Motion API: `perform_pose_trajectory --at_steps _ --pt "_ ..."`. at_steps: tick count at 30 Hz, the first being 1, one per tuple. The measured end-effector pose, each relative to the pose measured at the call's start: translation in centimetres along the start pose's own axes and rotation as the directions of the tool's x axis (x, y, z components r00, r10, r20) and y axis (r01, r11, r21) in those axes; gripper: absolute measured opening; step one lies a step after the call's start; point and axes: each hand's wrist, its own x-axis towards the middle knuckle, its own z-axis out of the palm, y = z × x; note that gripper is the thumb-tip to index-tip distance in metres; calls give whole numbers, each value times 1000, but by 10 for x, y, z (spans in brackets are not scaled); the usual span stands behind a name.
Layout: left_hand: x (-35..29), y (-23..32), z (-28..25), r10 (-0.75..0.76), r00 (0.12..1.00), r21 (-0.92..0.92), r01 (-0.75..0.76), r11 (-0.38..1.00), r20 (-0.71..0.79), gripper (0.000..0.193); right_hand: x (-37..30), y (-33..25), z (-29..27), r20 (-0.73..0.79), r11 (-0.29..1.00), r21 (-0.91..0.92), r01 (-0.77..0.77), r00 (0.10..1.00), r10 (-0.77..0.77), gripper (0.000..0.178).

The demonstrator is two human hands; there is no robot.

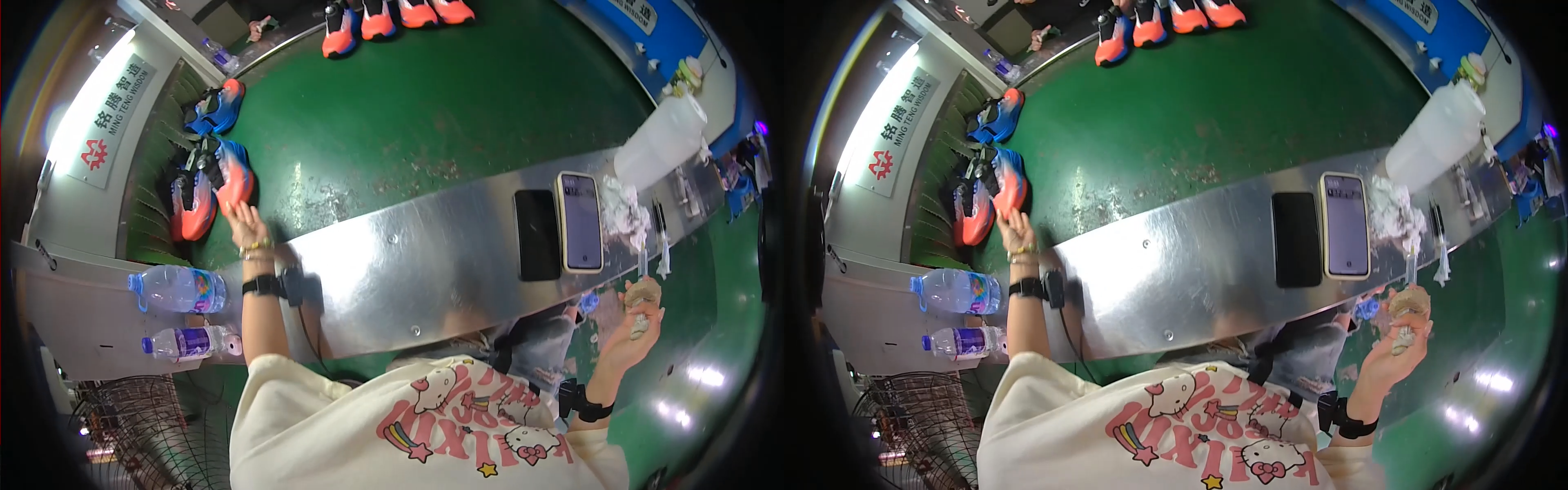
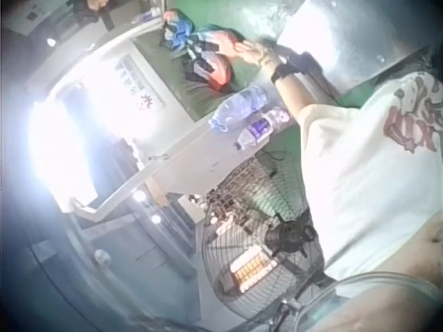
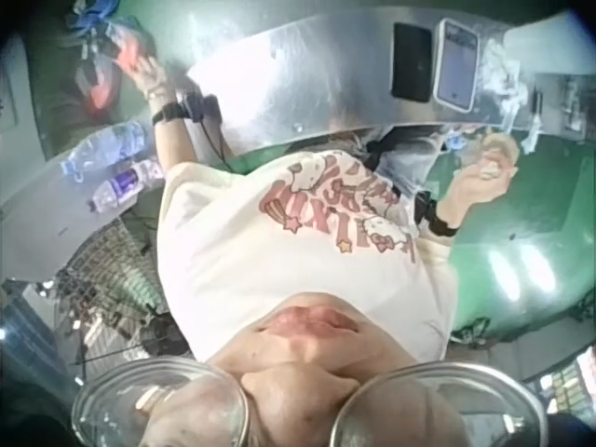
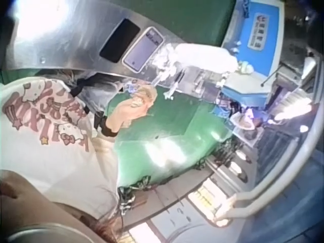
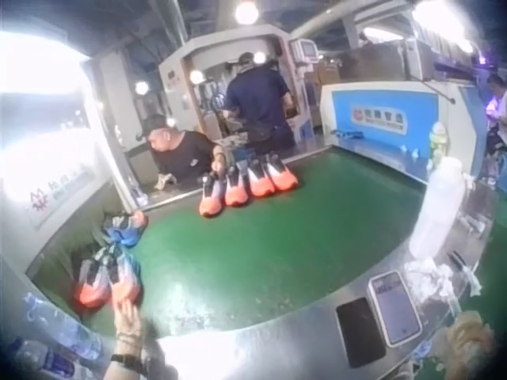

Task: Using a syringe to inject adhesive or sealant into the gap between the sole and the upper of athletic shoes.

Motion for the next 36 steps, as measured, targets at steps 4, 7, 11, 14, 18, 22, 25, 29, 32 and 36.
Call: perform_pose_trajectory --at_steps 4,7,11,14,18,22,25,29,32,36 --pt "-66 -27 115 -80 979 452 158 878 -188 44 21 34 -13 -43 988 -141 66 996 -72 31" --pt "-127 -30 155 -248 966 850 184 493 -65 44 34 55 -17 -50 988 -117 98 993 -105 31" --pt "-211 -31 181 -419 882 929 -317 -189 216 55 24 52 -5 40 969 -198 150 989 -145 39" --pt "-252 -46 177 -485 845 785 -452 -424 225 58 18 51 -10 71 982 -143 125 991 -116 44" --pt "-250 -60 176 -448 854 740 -478 -473 265 56 17 45 -16 82 991 -85 104 992 -98 48" --pt "-252 -59 174 -428 858 743 -479 -468 283 56 18 43 -16 91 986 -84 141 987 -133 49" --pt "-252 -56 181 -437 857 744 -475 -469 272 54 26 45 -13 92 974 -84 209 975 -201 50" --pt "-256 -55 173 -437 866 760 -451 -468 244 56 43 57 -9 59 958 -109 266 964 -261 46" --pt "-257 -53 172 -426 871 766 -444 -465 247 56 57 65 0 -54 909 -246 337 931 -360 38" --pt "-253 -54 174 -434 871 770 -435 -467 229 55 76 72 4 -111 894 -249 373 906 -409 38"
